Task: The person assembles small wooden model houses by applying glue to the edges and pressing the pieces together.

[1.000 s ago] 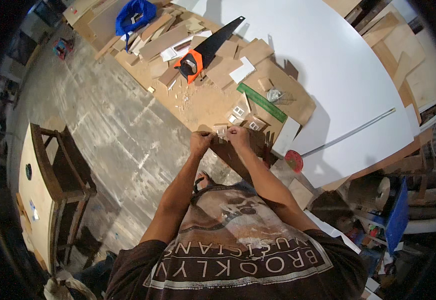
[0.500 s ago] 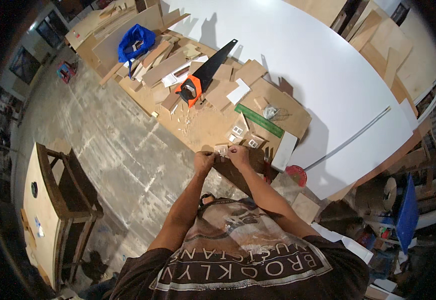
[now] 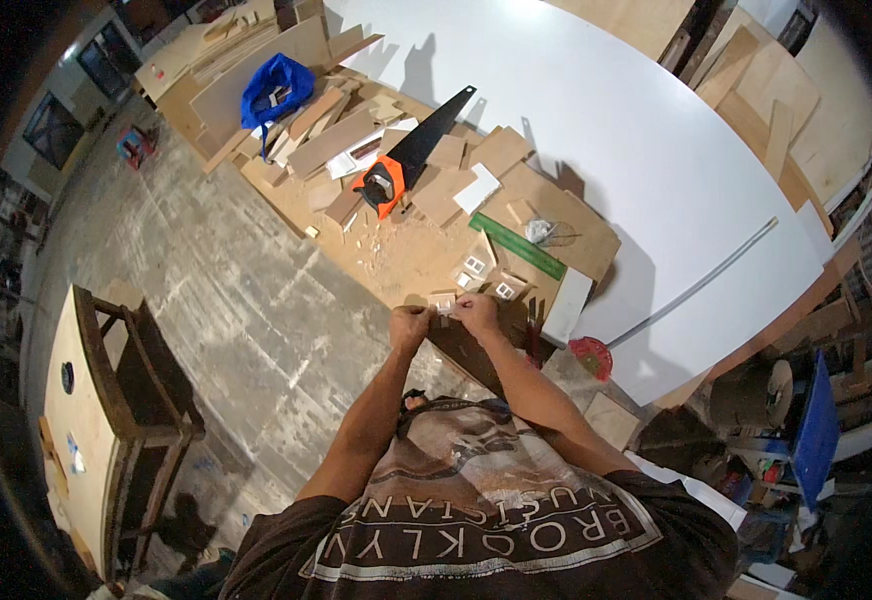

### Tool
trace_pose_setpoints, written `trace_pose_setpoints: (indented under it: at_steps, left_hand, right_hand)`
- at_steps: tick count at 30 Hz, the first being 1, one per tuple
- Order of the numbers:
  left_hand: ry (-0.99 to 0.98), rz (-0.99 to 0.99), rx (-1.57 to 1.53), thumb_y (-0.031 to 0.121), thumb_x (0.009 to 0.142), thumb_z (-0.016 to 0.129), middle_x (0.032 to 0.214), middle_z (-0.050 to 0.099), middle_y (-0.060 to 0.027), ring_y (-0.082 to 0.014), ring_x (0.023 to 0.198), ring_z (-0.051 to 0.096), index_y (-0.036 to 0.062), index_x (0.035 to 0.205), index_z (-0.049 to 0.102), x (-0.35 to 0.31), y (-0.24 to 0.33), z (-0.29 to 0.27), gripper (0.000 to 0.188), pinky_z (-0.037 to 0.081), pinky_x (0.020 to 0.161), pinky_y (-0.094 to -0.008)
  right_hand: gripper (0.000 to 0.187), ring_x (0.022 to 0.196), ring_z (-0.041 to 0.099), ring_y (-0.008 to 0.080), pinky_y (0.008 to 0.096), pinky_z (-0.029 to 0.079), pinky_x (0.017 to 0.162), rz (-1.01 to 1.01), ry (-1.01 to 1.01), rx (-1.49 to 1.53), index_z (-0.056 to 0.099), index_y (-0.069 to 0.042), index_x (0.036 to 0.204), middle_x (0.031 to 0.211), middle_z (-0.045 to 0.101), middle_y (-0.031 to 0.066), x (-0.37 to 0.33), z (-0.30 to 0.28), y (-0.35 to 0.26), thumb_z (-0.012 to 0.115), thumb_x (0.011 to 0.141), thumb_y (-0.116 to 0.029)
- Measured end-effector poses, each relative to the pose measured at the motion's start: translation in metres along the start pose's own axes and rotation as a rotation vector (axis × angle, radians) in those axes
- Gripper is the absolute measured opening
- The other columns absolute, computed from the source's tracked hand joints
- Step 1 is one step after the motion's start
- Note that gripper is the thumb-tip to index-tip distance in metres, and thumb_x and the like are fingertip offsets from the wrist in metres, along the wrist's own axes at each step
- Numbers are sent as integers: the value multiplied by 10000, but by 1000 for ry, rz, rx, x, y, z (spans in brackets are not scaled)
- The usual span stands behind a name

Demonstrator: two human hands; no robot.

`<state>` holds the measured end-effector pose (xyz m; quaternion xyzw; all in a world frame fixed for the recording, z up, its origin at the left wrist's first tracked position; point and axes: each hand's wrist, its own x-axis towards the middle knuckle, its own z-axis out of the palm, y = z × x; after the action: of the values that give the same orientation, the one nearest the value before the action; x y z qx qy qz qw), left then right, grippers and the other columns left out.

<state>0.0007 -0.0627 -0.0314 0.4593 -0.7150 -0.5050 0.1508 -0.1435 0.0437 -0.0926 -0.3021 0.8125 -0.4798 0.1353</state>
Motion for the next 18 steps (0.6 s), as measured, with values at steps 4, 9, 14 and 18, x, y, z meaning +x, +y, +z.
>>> trace_pose_setpoints:
  at_steps: [4, 9, 14, 18]
  left_hand:
    - [-18, 10, 25, 364, 807, 763, 736, 726, -188, -274, 683, 725, -22, 901, 771, -2, 2, 1, 398, 549, 654, -382]
    - [-26, -79, -31, 315, 823, 798, 740, 741, -111, -170, 638, 675, -50, 884, 773, 8, -14, 7, 371, 538, 614, -342]
    - [-20, -39, -42, 286, 820, 801, 730, 736, -110, -162, 636, 669, -56, 871, 770, 12, -21, 12, 347, 533, 606, -341]
    - [-12, 9, 48, 399, 808, 769, 764, 728, -209, -311, 736, 740, -5, 915, 776, 11, -18, 9, 417, 558, 692, -396]
  right_hand:
    - [125, 681, 712, 289, 388, 557, 662, 158, -157, 124, 762, -51, 766, 738, 720, 147, 5, -7, 12, 738, 747, -172]
    - [153, 660, 710, 289, 385, 558, 654, 127, -115, 18, 757, -54, 739, 706, 710, 143, 7, -4, 3, 730, 743, -204]
    - [161, 666, 709, 294, 391, 555, 659, 143, -103, 5, 758, -56, 738, 700, 706, 143, 5, -9, -2, 725, 731, -214]
    - [157, 548, 660, 138, 303, 531, 567, 26, -89, -55, 771, -43, 761, 598, 687, 57, 5, -9, -2, 710, 774, -187]
